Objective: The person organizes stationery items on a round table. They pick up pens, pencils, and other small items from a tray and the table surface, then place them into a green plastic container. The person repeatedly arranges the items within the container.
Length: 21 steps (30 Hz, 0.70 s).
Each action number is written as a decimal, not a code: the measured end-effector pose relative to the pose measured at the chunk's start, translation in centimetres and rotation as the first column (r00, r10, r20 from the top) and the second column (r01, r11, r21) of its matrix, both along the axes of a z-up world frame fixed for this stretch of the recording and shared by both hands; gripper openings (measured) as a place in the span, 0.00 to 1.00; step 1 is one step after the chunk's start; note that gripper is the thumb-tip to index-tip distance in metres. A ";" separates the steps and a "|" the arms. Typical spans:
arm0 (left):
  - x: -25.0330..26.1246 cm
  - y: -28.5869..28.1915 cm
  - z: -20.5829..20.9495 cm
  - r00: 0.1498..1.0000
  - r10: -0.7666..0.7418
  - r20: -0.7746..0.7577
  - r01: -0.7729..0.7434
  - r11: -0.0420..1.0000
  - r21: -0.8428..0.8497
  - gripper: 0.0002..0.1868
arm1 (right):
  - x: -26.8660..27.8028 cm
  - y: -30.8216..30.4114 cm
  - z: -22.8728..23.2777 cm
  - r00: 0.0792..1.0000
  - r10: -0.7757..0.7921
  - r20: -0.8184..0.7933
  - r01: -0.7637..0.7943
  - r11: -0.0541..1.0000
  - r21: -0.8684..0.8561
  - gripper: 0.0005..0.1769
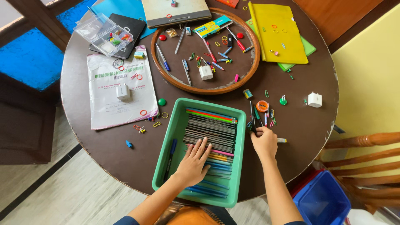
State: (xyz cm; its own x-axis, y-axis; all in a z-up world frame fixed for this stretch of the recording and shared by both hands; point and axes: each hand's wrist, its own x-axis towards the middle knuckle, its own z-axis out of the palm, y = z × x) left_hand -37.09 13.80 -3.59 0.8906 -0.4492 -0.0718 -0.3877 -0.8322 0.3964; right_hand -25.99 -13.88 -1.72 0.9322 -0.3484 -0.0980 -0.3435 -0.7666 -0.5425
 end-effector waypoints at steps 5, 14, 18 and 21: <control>0.0 0.3 -0.1 0.998 0.000 -0.067 -0.004 0.999 -0.050 0.43 | 0.9 -0.7 -0.7 0.998 0.051 -0.028 -0.052 0.998 -0.023 0.13; 0.1 0.2 0.4 0.994 0.012 -0.110 -0.017 0.999 -0.044 0.44 | 0.4 -1.5 1.1 0.991 0.063 0.119 -0.089 0.970 0.226 0.14; 0.5 0.2 1.2 0.994 0.035 -0.106 -0.046 0.994 -0.101 0.39 | -0.7 0.2 3.6 0.995 0.022 0.095 -0.069 0.850 0.522 0.15; 1.3 0.0 2.5 0.986 0.143 -0.089 -0.164 0.929 -0.333 0.35 | -2.3 3.0 5.1 0.990 0.082 0.115 -0.139 0.715 0.686 0.14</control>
State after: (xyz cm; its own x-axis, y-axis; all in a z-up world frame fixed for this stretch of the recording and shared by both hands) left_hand -35.82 13.78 -1.10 0.9492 -0.3146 0.0031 -0.2317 -0.6924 0.6833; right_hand -28.33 -10.90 3.41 0.9738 -0.1040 -0.2023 -0.2196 -0.1992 -0.9550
